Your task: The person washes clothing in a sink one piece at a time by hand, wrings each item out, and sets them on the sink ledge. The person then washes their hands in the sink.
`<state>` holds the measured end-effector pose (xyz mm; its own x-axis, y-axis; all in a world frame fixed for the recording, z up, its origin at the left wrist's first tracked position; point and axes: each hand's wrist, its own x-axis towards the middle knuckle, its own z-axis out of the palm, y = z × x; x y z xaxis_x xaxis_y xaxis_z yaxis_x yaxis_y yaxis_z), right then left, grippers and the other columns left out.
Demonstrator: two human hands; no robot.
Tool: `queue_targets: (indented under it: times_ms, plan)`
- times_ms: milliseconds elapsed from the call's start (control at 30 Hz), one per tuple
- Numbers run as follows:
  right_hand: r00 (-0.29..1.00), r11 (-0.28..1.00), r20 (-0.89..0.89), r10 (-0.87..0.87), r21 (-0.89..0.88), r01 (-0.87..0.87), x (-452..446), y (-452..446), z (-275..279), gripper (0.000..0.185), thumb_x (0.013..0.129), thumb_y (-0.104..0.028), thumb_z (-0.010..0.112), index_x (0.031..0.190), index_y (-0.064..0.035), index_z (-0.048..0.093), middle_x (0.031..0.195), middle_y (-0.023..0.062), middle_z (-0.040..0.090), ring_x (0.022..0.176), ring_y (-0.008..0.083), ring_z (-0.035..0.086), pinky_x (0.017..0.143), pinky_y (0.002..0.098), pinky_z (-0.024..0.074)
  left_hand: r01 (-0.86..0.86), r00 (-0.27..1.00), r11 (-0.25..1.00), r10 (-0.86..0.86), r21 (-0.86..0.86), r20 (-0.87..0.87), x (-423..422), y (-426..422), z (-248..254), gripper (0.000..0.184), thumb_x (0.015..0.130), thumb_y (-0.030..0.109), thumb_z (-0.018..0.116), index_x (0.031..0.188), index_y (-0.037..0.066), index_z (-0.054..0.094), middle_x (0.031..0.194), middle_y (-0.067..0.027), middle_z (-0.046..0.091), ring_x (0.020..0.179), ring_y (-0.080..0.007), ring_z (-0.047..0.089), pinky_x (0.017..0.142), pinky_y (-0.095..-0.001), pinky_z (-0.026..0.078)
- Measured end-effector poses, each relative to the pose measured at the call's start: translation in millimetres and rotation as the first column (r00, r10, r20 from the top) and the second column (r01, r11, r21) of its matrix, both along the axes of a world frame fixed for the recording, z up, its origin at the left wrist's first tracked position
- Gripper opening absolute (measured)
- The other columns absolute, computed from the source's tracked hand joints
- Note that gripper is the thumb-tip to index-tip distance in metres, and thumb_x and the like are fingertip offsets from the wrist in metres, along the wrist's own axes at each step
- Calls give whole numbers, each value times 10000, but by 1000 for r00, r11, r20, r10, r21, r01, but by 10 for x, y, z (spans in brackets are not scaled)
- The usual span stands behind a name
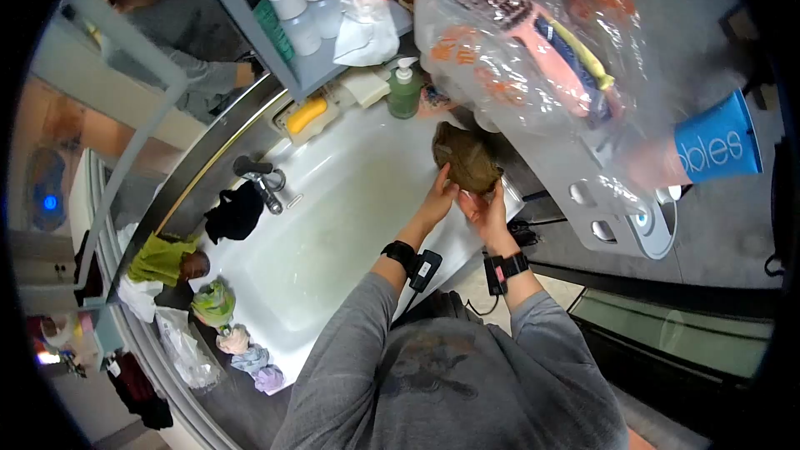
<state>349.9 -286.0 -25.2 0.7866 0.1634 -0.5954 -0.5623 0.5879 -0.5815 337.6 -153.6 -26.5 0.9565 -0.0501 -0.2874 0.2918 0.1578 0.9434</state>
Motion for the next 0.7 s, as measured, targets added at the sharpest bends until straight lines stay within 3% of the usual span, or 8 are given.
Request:
queue_targets:
  times_ms: [67,167,233,367,433,500,567,700]
  plan:
    - [973,979,-228,-37,188,82,-198,69,-142,495,847,-435,352,1087,-3,393,1084,186,473,911,269,534,844,361,426,-6,1000,1000,7,-28,23,-18,187,3,538,845,190,450,1313,102,200,1298,-126,302,1132,-213,377,927,-306,303]
    - [970,977,-127,209,73,-201,-555,479,194,311,847,-270,417,1041,-26,416,1034,171,494,892,281,529,816,365,434,-109,994,994,109,10,-15,-227,597,-60,428,836,180,460,1238,77,356,1199,-98,433,1045,-196,454,880,-292,349]
    - [925,930,-100,367,38,-365,-571,778,247,294,844,-242,428,1044,-27,415,1025,164,496,870,264,532,801,357,439,-235,969,946,247,226,-27,-479,1075,-199,309,821,146,469,1115,51,480,1083,-81,522,965,-181,504,813,-281,397]
    - [732,731,17,682,-59,-680,-581,1471,161,351,830,-225,443,1092,3,390,968,151,496,769,204,530,697,301,467,-616,737,545,653,569,173,-1302,2070,-380,230,769,87,515,990,26,527,976,-105,561,914,-201,523,774,-290,406]
    - [621,621,31,783,-87,-779,-650,1821,275,355,826,-223,446,1094,4,395,964,148,504,769,193,535,684,289,469,-640,666,107,571,760,480,-1652,2406,-50,290,726,61,536,1014,34,508,1042,-140,522,1028,-267,453,856,-339,348]
    - [513,513,38,858,-128,-849,-761,2097,290,358,821,-221,450,1096,4,399,960,146,511,768,182,539,671,276,471,-655,585,-171,503,736,637,-1806,2722,149,409,679,54,567,1075,55,464,1144,-167,437,1114,-328,349,909,-411,277]
    - [398,399,43,916,-200,-895,-884,2300,216,342,819,-219,447,1075,8,424,923,130,537,751,172,553,647,261,473,-537,643,-335,432,774,632,-1827,2946,405,540,648,114,621,1139,74,401,1217,-169,354,1123,-343,320,902,-462,264]
    - [311,308,39,949,-303,-902,-1009,2538,103,335,815,-218,451,1062,9,439,895,117,555,737,169,563,635,256,474,-313,771,-411,417,856,482,-1711,3391,485,664,597,211,687,1162,79,365,1183,-151,372,1074,-331,357,866,-472,289]
